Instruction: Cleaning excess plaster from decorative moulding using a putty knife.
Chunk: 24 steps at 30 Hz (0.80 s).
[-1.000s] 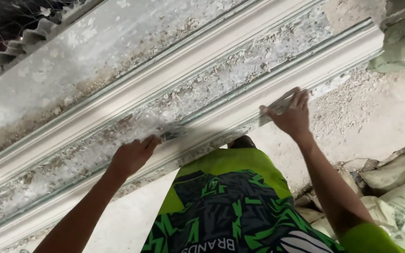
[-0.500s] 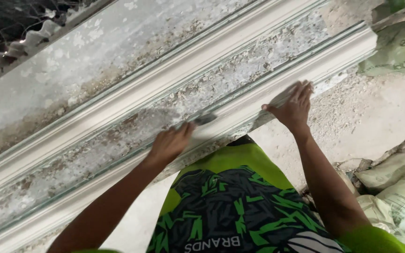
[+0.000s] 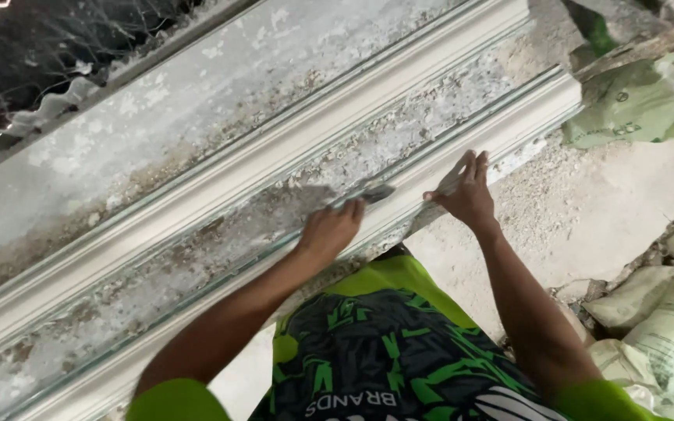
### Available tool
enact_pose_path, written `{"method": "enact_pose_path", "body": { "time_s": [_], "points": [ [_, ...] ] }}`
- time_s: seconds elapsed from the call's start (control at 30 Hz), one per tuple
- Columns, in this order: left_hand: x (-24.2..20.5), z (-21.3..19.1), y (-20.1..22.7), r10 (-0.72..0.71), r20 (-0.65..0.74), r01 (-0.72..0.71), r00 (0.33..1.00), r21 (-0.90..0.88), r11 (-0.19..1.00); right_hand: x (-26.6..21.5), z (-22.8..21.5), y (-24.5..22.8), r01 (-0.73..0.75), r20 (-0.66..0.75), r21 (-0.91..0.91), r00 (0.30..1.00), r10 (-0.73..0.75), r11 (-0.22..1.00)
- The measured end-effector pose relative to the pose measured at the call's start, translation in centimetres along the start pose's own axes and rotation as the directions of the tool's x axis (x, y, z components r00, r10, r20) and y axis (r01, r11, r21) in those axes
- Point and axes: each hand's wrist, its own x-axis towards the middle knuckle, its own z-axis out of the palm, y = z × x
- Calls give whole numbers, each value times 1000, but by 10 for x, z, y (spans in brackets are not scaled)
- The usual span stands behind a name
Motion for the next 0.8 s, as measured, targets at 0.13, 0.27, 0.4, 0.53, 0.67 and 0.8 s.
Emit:
{"method": "enact_pose_path", "body": {
  "time_s": [0.13, 0.27, 0.4, 0.53, 0.67, 0.8],
  "points": [
    [-66, -8, -25, -25, 90, 27, 996, -22, 999, -3, -2, -4, -67, 5, 53, 998, 67, 996],
    [-90, -14, -27, -49, 140, 39, 989, 68, 997, 0, 9, 3, 16, -54, 9, 998, -16, 1000],
    [-26, -15, -3, -100, 217, 137, 971, -163, 977, 3, 13, 8, 7, -18, -3, 1000, -7, 1000],
    [66, 42, 25, -35, -240, 22, 970, -56, 998, 5, 4, 3, 17, -20, -25, 1000, -17, 1000],
    [47, 23, 16, -6, -250, 6, 968, -1, 1000, 2, -2, -6, -49, 43, -63, 998, 51, 997],
    [-41, 4, -13, -66, -10, 66, 998, -37, 997, -1, -6, -7, -72, 86, -47, 993, 75, 996]
  ]
}}
